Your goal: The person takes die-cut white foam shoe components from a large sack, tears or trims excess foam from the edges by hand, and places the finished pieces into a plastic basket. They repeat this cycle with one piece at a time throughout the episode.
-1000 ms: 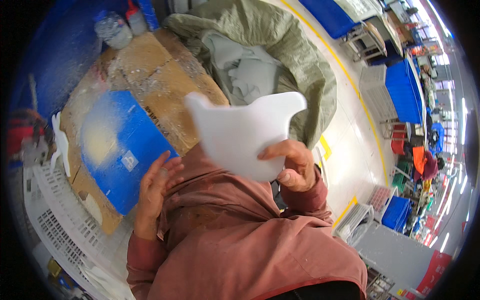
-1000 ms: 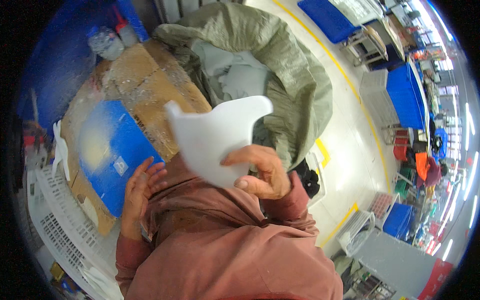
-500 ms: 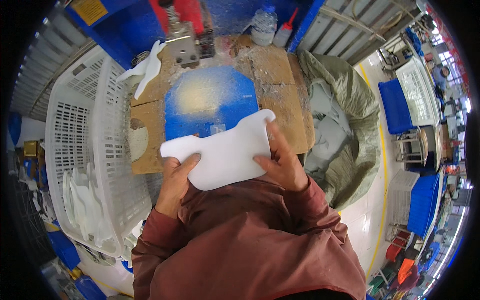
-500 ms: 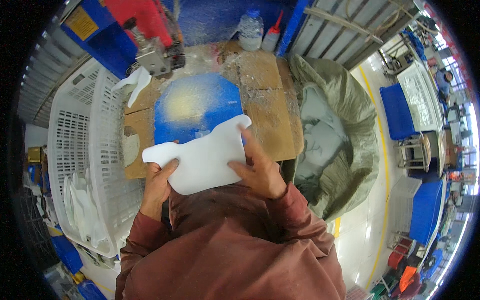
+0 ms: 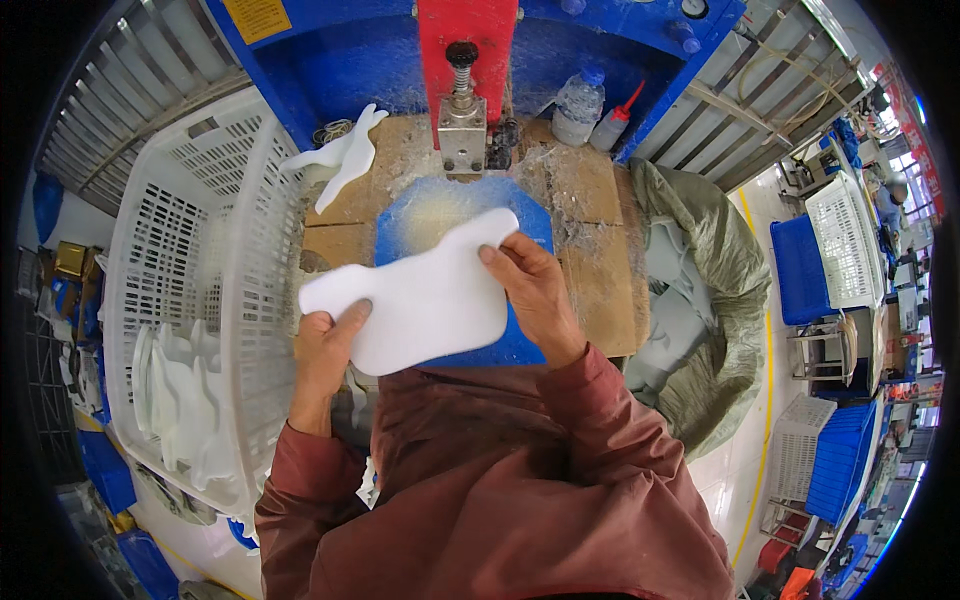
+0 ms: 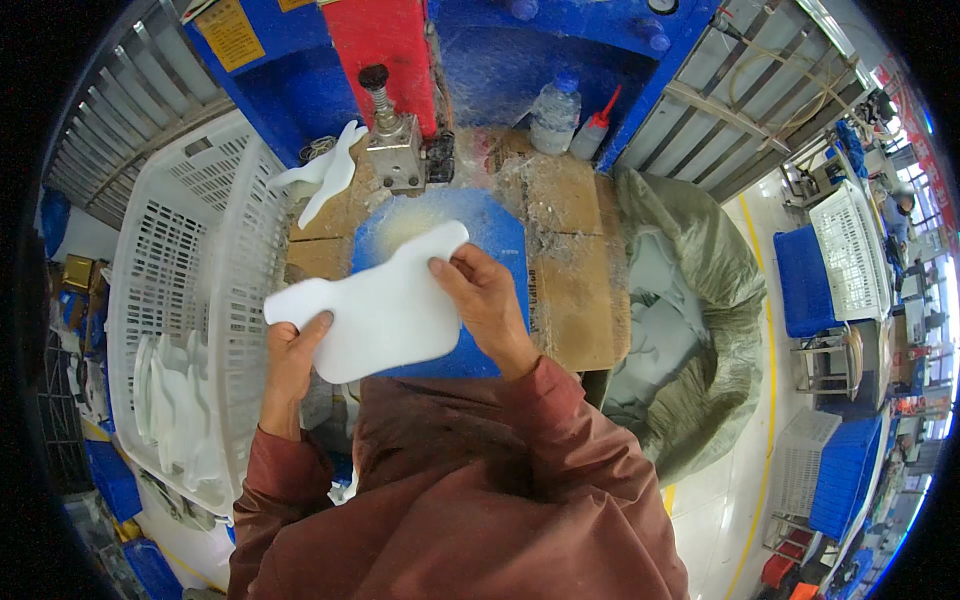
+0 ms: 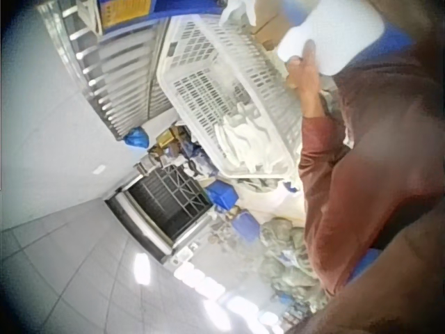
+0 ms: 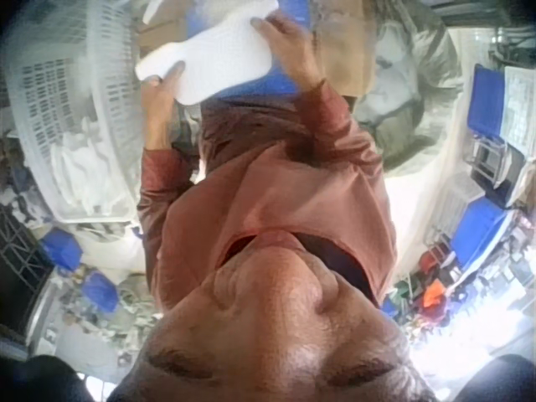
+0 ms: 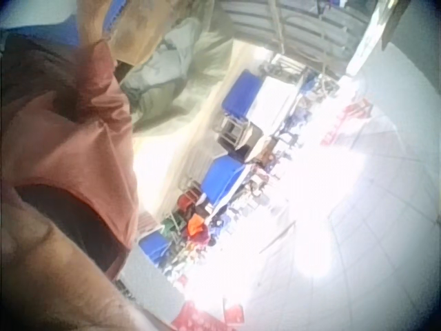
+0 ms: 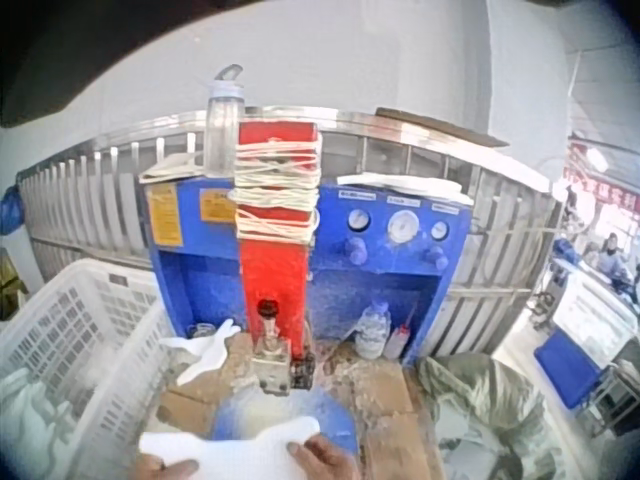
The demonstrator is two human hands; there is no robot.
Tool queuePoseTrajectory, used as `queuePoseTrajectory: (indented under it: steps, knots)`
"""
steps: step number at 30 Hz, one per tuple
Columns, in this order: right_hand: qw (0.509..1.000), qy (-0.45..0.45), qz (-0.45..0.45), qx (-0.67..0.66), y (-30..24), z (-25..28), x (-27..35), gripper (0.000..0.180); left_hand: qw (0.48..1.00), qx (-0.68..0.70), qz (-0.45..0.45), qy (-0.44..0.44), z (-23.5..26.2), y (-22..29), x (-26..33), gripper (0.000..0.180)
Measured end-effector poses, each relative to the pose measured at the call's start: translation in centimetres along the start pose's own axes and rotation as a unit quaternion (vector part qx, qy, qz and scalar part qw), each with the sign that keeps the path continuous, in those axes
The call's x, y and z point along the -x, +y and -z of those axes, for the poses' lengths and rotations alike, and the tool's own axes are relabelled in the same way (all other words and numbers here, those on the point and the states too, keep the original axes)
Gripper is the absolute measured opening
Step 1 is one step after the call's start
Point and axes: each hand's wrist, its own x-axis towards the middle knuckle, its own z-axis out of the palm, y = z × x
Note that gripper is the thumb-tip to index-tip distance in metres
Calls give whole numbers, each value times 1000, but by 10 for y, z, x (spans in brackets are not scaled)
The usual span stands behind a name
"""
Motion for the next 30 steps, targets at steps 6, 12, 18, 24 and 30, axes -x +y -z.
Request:
queuePoseTrajectory:
  steps: [6,12,18,24,30]
  knots:
    - [999,-32,11,40,-6,-18,-21,22,999,29,7,39,8,15,-13,31]
    - [999,-46,6,-24,5,-27,-37,20,996,82,29,-20,37,34,-7,39]
    - [998,-59,25,-11,7,-28,-43,19,996,80,27,-22,43,40,-18,39]
    - [998,-20,16,-54,0,-12,-45,23,997,54,31,-39,27,40,-42,37]
    - [998,0,37,-49,-10,15,-47,28,991,70,34,-110,7,46,-60,37]
